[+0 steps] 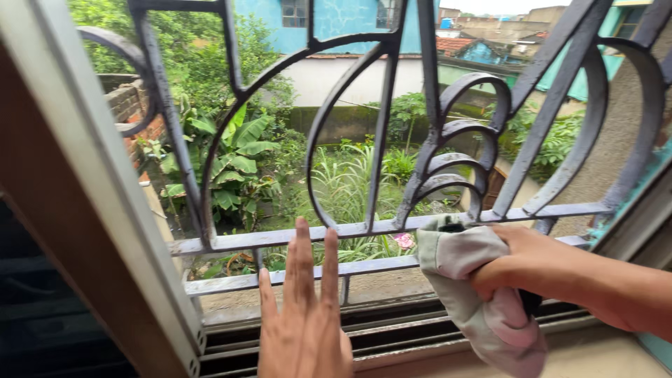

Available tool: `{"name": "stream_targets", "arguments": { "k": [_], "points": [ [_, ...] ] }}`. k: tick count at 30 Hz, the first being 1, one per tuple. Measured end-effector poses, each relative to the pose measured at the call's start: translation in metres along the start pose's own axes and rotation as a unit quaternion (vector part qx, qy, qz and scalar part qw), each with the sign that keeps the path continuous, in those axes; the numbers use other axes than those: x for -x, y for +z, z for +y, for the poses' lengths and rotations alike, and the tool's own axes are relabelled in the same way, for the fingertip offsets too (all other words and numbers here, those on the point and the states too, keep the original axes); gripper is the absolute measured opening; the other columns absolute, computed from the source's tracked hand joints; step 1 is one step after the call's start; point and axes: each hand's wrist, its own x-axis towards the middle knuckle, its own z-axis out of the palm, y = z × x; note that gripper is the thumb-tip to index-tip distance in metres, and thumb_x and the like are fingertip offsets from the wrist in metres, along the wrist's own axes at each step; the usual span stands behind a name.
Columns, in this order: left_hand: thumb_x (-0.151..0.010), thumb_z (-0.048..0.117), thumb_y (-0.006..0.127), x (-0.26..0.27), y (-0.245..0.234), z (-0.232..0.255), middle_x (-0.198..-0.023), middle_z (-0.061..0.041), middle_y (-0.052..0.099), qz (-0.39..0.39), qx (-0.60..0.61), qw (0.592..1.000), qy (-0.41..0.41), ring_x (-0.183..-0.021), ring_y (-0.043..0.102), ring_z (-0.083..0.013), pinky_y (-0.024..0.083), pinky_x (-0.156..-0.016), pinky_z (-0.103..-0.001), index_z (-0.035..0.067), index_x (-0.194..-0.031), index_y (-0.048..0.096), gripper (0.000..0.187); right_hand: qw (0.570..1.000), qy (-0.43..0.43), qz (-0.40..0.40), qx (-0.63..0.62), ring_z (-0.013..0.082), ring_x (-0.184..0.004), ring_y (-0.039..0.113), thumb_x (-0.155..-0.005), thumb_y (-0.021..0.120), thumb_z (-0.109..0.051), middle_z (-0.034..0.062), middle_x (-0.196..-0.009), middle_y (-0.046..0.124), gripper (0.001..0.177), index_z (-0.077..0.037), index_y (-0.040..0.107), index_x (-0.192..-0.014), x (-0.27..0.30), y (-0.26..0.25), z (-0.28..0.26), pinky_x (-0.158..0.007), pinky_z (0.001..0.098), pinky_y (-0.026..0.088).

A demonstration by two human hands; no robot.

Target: The person wipes the metal security bars and the window frame using a cloth. They move the cloth along the horizontal and vertical bars, cleaning the surface while looking out at the greenery outside.

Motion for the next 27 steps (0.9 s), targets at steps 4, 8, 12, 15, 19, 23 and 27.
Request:
{"name": "stream_targets", "arguments": {
  "k": [4, 8, 12, 15, 19, 23, 27],
  "points": [
    [-0.069, 0.017, 0.073, -0.004, 0.026, 0.041, -0.167, -0.025, -0.012, 0.175, 0.094, 0.969, 0.15, -0.157, -0.004, -0.0359, 0.004, -0.117, -0.071, 0.007, -0.16, -0.005, 0.12, 0.998, -0.003, -0.009, -0.054, 0.0215, -0.091, 0.065, -0.062, 0.081, -0.01, 0.0141, -0.098, 0.074, 0.056, -0.008, 0.068, -0.116, 0.0, -0.012, 0.051, -0.081, 0.0367, 0.055],
    [-0.087, 0.016, 0.059, -0.018, 0.035, 0.085, -0.172, -0.021, 0.009, 0.052, 0.111, 0.957, 0.262, -0.159, 0.0, -0.0358, -0.005, -0.123, -0.074, -0.002, -0.16, 0.015, 0.087, 0.989, -0.13, 0.057, -0.042, 0.0194, -0.106, 0.067, -0.056, 0.082, -0.014, 0.0077, -0.122, 0.068, 0.088, -0.019, 0.063, -0.143, -0.006, -0.024, 0.088, -0.089, 0.0339, 0.055],
    [-0.074, 0.016, 0.059, -0.039, 0.019, 0.109, -0.164, -0.023, 0.026, 0.182, 0.099, 0.94, 0.272, -0.156, 0.013, -0.0359, -0.004, -0.12, -0.065, -0.008, -0.15, 0.024, 0.087, 0.946, -0.263, 0.122, 0.142, 0.0231, -0.126, 0.062, -0.052, 0.086, -0.023, 0.0065, -0.152, 0.054, 0.102, -0.015, 0.058, -0.15, -0.02, -0.04, 0.074, -0.099, 0.0348, 0.05],
    [-0.079, 0.016, 0.056, -0.057, 0.008, 0.112, -0.164, -0.023, 0.026, 0.185, 0.051, 0.948, 0.255, -0.155, 0.017, -0.0354, -0.005, -0.119, -0.061, -0.008, -0.151, 0.023, 0.083, 0.949, -0.169, 0.097, 0.246, 0.0231, -0.13, 0.062, -0.056, 0.086, -0.03, 0.0007, -0.16, 0.045, 0.103, -0.019, 0.049, -0.152, -0.025, -0.034, 0.048, -0.103, 0.0347, 0.051],
    [-0.085, 0.022, 0.057, -0.06, 0.001, 0.109, -0.162, -0.023, 0.022, 0.141, 0.003, 0.96, 0.242, -0.152, 0.017, -0.0345, -0.005, -0.119, -0.062, -0.008, -0.154, 0.02, 0.083, 0.952, -0.182, 0.073, 0.236, 0.023, -0.128, 0.06, -0.055, 0.086, -0.033, 0.0036, -0.152, 0.045, 0.096, -0.013, 0.056, -0.144, -0.032, -0.043, 0.038, -0.103, 0.0331, 0.05],
    [-0.085, 0.029, 0.064, -0.057, -0.011, 0.121, -0.165, -0.02, 0.015, 0.051, 0.015, 0.978, 0.202, -0.153, 0.012, -0.0326, -0.003, -0.119, -0.066, -0.001, -0.157, 0.017, 0.091, 0.949, -0.211, 0.042, 0.232, 0.0283, -0.124, 0.056, -0.063, 0.081, -0.028, 0.0118, -0.124, 0.066, 0.055, -0.007, 0.081, -0.114, -0.054, -0.039, 0.029, -0.101, 0.0344, 0.052],
    [-0.082, 0.041, 0.068, -0.056, -0.02, 0.123, -0.168, -0.014, 0.012, 0.016, 0.022, 0.982, 0.187, -0.155, 0.008, -0.0283, 0.0, -0.12, -0.064, 0.004, -0.16, 0.015, 0.101, 0.98, -0.109, 0.104, 0.133, 0.0257, -0.116, 0.067, -0.058, 0.082, -0.025, 0.0068, -0.131, 0.059, 0.056, -0.009, 0.077, -0.11, -0.039, -0.028, 0.024, -0.099, 0.0338, 0.053]
  ]
}}
